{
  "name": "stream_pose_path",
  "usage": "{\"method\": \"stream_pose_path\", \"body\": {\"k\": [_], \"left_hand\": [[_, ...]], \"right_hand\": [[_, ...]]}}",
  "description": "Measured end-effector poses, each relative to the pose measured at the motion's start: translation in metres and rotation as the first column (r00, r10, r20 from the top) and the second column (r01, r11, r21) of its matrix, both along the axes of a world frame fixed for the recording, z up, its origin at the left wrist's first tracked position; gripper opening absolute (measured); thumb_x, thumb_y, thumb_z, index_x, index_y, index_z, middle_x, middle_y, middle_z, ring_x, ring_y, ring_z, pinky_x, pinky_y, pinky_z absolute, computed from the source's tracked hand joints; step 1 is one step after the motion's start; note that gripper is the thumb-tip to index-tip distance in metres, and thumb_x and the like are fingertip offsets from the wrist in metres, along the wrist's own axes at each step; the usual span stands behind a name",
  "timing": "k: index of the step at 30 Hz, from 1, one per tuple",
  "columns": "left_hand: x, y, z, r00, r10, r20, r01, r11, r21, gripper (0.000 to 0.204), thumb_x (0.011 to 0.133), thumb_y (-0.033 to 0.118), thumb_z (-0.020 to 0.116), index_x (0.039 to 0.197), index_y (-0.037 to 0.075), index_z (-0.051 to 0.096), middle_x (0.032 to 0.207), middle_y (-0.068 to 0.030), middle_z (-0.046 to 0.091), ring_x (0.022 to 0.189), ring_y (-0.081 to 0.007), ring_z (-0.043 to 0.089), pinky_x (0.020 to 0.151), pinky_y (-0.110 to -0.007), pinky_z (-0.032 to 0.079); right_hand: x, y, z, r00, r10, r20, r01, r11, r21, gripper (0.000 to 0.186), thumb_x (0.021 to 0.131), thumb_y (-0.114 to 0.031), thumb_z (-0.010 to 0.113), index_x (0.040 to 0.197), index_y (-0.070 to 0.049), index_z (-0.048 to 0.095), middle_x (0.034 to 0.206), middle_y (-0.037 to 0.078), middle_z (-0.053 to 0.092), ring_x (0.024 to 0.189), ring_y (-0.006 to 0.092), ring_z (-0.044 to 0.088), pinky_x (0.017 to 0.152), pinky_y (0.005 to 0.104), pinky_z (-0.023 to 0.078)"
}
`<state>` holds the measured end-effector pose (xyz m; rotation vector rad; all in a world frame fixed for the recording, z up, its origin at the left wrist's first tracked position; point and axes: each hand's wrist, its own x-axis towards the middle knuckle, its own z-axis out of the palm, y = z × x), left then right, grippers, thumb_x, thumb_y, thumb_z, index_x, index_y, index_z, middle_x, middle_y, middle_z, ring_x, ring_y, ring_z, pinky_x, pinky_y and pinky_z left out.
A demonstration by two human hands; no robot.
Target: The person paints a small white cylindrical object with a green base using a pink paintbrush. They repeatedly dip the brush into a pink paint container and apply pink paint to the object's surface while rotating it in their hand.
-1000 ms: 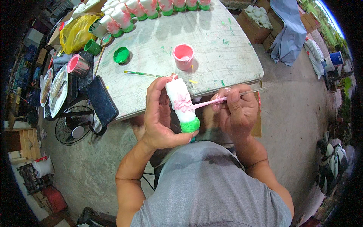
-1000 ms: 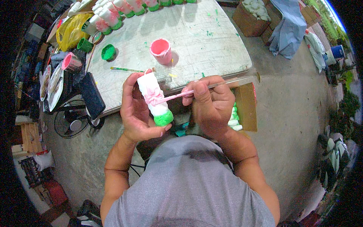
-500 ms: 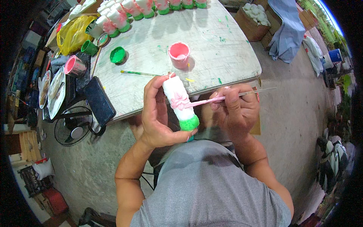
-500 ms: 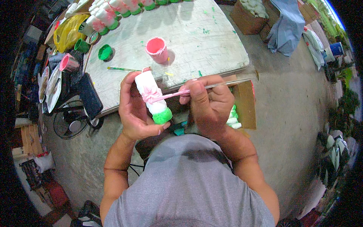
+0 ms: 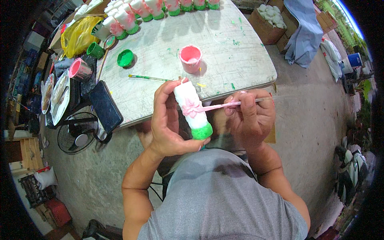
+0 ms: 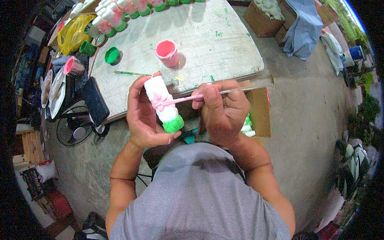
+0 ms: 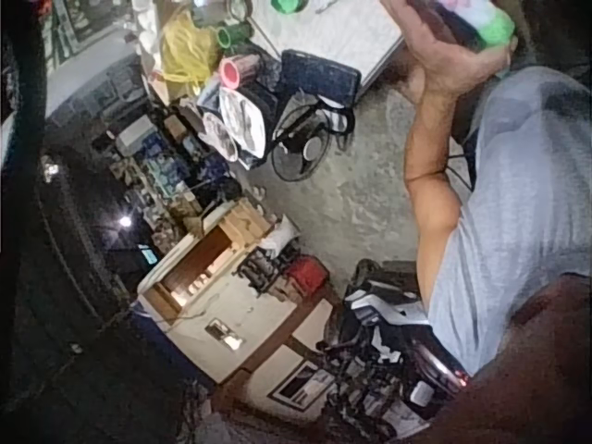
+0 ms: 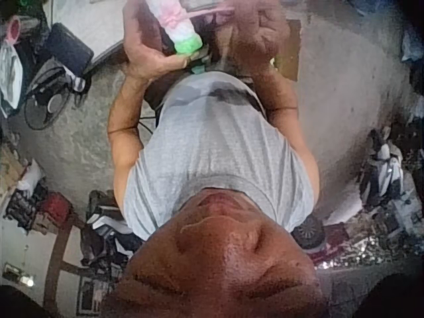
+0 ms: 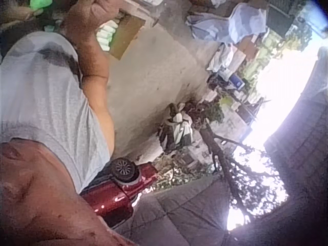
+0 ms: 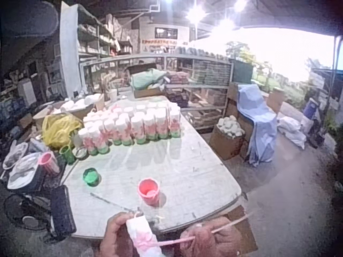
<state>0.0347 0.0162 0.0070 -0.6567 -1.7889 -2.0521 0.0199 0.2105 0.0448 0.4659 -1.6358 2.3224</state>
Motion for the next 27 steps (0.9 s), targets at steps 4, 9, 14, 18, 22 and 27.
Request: {"method": "stream_pose_path", "body": {"k": [4, 9, 14, 18, 22, 27], "left_hand": [[-0.002, 0.001, 0.001, 0.999, -0.005, -0.052, 0.004, 1.000, -0.015, 0.122, 0.052, 0.009, 0.095, 0.153, 0.001, 0.027, 0.150, -0.0152, 0.038, 0.146, -0.0299, 0.038, 0.123, -0.043, 0.028], [-0.002, 0.001, 0.002, 0.996, -0.014, -0.084, 0.012, 0.999, -0.034, 0.120, 0.053, 0.008, 0.094, 0.153, 0.002, 0.028, 0.149, -0.0155, 0.038, 0.146, -0.0316, 0.038, 0.123, -0.044, 0.028], [-0.004, 0.002, -0.003, 0.984, 0.036, -0.176, -0.051, 0.995, -0.083, 0.121, 0.050, 0.018, 0.097, 0.151, 0.003, 0.033, 0.147, -0.0149, 0.042, 0.145, -0.0389, 0.042, 0.122, -0.051, 0.029], [-0.004, 0.002, -0.003, 0.978, 0.028, -0.208, -0.049, 0.994, -0.096, 0.121, 0.050, 0.019, 0.097, 0.152, 0.004, 0.033, 0.147, -0.0152, 0.042, 0.144, -0.0400, 0.042, 0.122, -0.053, 0.029], [-0.006, 0.002, -0.002, 0.971, 0.005, -0.240, -0.031, 0.994, -0.106, 0.121, 0.050, 0.018, 0.096, 0.152, 0.006, 0.032, 0.148, -0.0157, 0.041, 0.144, -0.0408, 0.041, 0.122, -0.055, 0.028], [-0.003, 0.002, -0.003, 0.979, -0.010, -0.204, -0.011, 0.995, -0.100, 0.122, 0.050, 0.016, 0.095, 0.153, 0.008, 0.030, 0.148, -0.0160, 0.041, 0.143, -0.0409, 0.042, 0.123, -0.057, 0.027]], "right_hand": [[-0.003, 0.000, -0.001, 0.996, 0.051, 0.079, -0.042, 0.993, -0.110, 0.012, 0.106, -0.010, 0.057, 0.103, 0.001, 0.054, 0.087, 0.014, 0.068, 0.072, 0.0130, 0.061, 0.067, 0.0269, 0.053], [-0.008, 0.005, 0.006, 0.997, 0.049, 0.066, -0.037, 0.984, -0.176, 0.013, 0.106, -0.011, 0.058, 0.102, 0.001, 0.055, 0.087, 0.014, 0.069, 0.072, 0.0122, 0.062, 0.065, 0.0260, 0.052], [-0.009, 0.002, 0.005, 0.993, 0.048, 0.107, -0.029, 0.985, -0.168, 0.012, 0.106, -0.011, 0.058, 0.102, 0.000, 0.055, 0.086, 0.015, 0.069, 0.069, 0.0130, 0.062, 0.064, 0.0264, 0.052], [-0.011, 0.006, 0.007, 0.991, 0.086, 0.099, -0.061, 0.972, -0.229, 0.012, 0.106, -0.010, 0.058, 0.102, 0.000, 0.055, 0.086, 0.015, 0.069, 0.068, 0.0129, 0.062, 0.064, 0.0264, 0.053], [-0.005, 0.008, 0.009, 0.987, 0.100, 0.127, -0.077, 0.982, -0.174, 0.012, 0.106, -0.010, 0.057, 0.102, 0.001, 0.055, 0.086, 0.015, 0.069, 0.069, 0.0132, 0.062, 0.064, 0.0271, 0.053], [-0.010, 0.010, 0.006, 0.990, 0.107, 0.092, -0.080, 0.962, -0.261, 0.012, 0.107, -0.010, 0.056, 0.102, 0.001, 0.054, 0.086, 0.016, 0.069, 0.069, 0.0139, 0.061, 0.065, 0.0281, 0.053]]}}
